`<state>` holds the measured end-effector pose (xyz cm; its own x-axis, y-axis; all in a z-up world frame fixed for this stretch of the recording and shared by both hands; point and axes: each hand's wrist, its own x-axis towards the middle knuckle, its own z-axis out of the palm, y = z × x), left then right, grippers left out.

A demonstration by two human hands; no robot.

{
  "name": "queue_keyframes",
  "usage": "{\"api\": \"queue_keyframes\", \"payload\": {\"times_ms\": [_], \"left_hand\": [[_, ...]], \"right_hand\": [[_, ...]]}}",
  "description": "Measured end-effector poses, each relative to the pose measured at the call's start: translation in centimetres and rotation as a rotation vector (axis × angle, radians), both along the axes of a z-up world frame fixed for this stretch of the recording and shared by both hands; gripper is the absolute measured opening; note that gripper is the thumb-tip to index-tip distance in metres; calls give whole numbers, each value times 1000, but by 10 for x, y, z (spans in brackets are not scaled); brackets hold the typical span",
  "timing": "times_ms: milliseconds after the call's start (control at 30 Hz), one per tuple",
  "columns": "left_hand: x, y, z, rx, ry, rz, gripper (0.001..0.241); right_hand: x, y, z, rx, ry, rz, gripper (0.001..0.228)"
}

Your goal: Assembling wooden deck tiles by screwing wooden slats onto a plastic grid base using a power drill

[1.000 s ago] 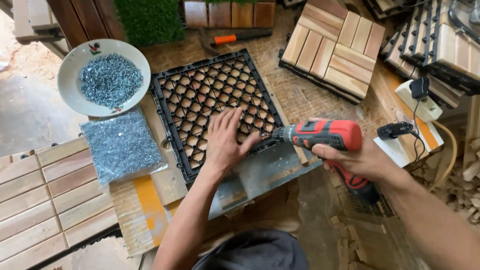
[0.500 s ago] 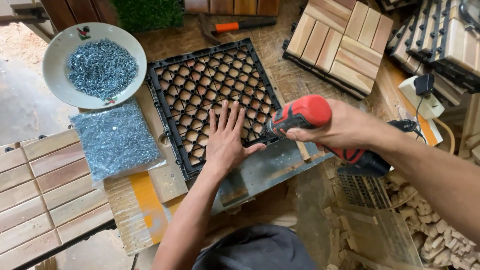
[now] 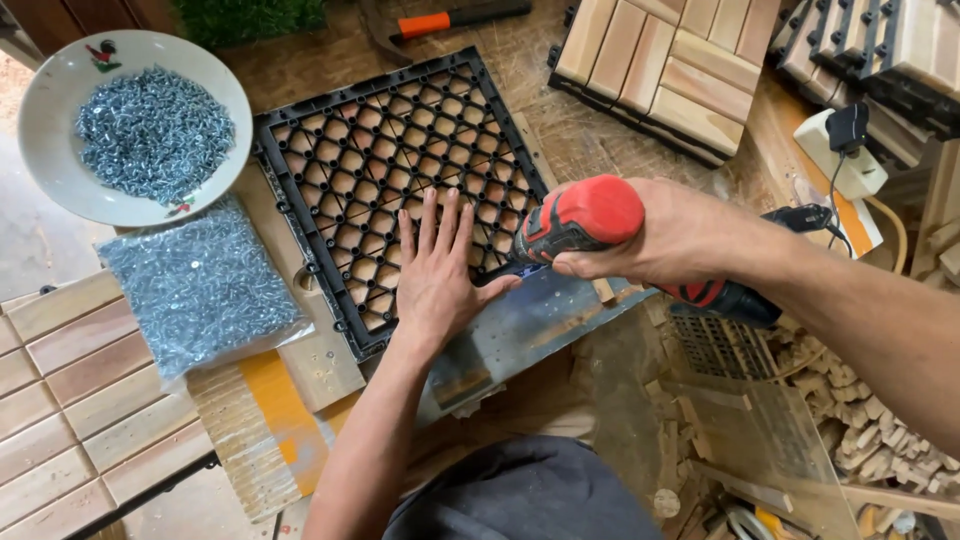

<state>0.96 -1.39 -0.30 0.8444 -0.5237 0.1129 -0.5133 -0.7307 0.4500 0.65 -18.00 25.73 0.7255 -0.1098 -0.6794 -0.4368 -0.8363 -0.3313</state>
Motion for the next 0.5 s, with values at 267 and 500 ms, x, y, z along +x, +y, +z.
{"api": "queue_keyframes", "payload": {"times_ms": [267, 500], "left_hand": [[0, 0, -3, -4, 13, -6, 111], [18, 19, -8, -442, -54, 35, 56]], "right_hand": [[7, 2, -2, -24, 12, 88, 36], [6, -5, -13, -68, 48, 222, 42]]}}
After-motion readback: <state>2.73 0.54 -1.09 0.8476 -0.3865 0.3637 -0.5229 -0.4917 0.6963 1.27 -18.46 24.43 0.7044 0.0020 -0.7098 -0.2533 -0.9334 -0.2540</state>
